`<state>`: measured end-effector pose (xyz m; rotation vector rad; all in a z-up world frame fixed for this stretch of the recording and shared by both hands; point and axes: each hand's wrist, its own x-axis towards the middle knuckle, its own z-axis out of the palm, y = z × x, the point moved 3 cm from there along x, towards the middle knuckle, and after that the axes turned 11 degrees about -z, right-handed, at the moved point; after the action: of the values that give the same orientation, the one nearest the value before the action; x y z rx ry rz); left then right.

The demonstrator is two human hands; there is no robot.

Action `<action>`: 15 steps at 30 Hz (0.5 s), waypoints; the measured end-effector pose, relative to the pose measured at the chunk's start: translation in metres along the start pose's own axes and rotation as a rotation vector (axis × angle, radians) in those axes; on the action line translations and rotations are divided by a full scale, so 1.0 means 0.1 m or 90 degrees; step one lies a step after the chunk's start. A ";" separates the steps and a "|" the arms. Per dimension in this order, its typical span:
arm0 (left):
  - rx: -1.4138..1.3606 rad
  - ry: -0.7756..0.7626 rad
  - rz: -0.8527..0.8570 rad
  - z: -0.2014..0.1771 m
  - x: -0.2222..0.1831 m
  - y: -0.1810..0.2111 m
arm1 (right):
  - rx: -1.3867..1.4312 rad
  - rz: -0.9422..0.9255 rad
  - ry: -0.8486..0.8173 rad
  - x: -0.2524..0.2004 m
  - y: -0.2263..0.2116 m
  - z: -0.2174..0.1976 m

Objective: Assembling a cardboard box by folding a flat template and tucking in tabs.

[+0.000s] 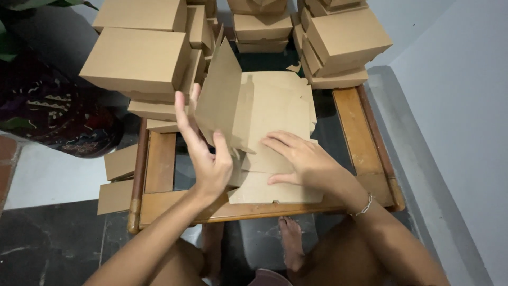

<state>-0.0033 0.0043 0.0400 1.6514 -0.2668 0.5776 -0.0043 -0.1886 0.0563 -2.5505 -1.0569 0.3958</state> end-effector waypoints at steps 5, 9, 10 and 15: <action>0.008 0.039 0.068 -0.04 -0.03 0.05 | -0.030 -0.002 0.000 -0.01 0.02 0.07; 0.146 0.095 0.324 -0.10 -0.19 -0.20 | -0.085 -0.052 0.030 -0.02 0.01 0.08; 0.193 0.112 0.428 -0.11 -0.27 -0.31 | -0.089 -0.057 0.026 -0.02 0.00 0.07; 0.371 -0.111 0.369 0.19 -0.22 0.13 | -0.066 0.007 -0.018 -0.05 0.08 0.01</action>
<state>-0.0242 -0.0194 0.0387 2.2030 -0.7774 1.0145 -0.0033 -0.1971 0.0530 -2.6497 -1.1010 0.3914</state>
